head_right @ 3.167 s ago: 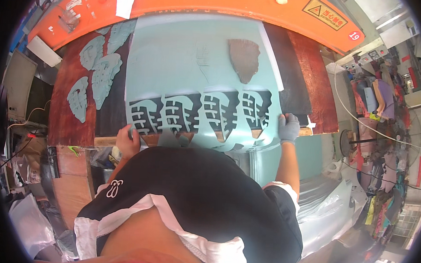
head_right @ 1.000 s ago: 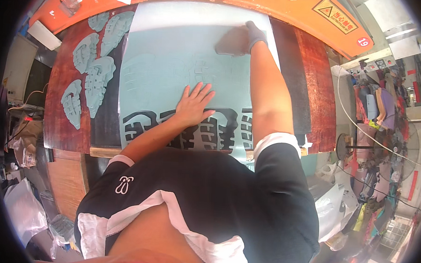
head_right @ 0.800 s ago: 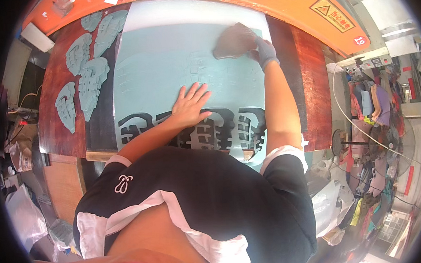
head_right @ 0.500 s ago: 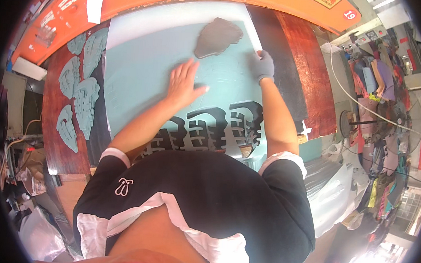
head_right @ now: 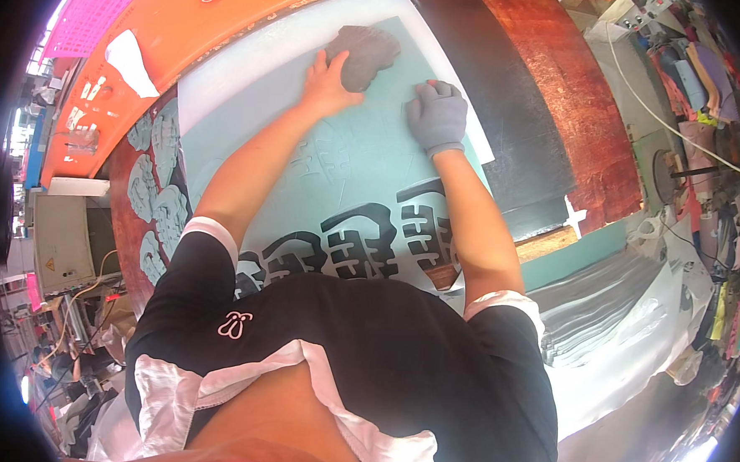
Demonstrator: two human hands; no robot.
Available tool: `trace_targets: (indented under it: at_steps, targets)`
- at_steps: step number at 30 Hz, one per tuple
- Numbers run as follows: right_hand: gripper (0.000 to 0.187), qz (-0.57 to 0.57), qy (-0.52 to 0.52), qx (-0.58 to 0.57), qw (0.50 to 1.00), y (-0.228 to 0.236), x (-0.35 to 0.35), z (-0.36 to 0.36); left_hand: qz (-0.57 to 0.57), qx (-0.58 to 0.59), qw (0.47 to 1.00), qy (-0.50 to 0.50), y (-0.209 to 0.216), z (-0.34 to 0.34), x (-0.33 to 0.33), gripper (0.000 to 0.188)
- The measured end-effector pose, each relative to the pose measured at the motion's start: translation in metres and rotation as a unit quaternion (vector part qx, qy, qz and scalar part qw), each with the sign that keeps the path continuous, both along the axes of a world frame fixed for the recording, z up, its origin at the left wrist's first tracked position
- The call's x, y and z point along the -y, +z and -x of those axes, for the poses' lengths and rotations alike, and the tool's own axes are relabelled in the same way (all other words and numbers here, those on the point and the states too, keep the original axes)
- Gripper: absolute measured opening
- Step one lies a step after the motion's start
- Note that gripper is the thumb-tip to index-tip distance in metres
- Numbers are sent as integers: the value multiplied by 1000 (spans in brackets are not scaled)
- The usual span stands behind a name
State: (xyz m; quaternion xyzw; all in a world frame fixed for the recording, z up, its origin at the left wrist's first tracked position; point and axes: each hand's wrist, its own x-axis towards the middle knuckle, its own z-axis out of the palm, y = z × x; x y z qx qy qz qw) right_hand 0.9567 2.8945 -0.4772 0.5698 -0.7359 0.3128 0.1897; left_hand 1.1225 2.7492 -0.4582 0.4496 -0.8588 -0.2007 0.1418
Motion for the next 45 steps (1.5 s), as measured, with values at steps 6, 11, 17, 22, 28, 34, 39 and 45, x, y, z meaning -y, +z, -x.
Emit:
trace_targets:
  at_steps: [6, 11, 17, 22, 28, 34, 39, 45]
  targets:
    - [24, 4, 7, 11, 1000, 1, 2, -2, 32, -34, 987, -153, 16, -31, 41, 97]
    - [24, 12, 14, 20, 1000, 4, 1, -5, 56, -60, 966, -246, 13, -20, 57, 97]
    - [24, 12, 25, 22, 999, 3, 1, -6, 60, -64, 959, -269, 8, -14, 64, 96]
    - [25, 3, 20, 13, 1000, 2, 5, -7, 66, -72, 955, -280, 7, -13, 71, 96]
    - [25, -14, 19, 2, 1000, 1, 7, -8, 67, -72, 957, -274, 6, -11, 74, 97]
    - [25, -16, 21, 1, 1000, 2, 9, -10, 52, -70, 962, -258, 11, -10, 73, 98]
    - [24, -13, 18, -4, 1000, 3, 9, -11, 56, -59, 963, -256, 11, -8, 72, 99]
    - [24, -17, 16, -7, 1000, 3, 11, -13, 55, -42, 965, -254, 11, -7, 74, 99]
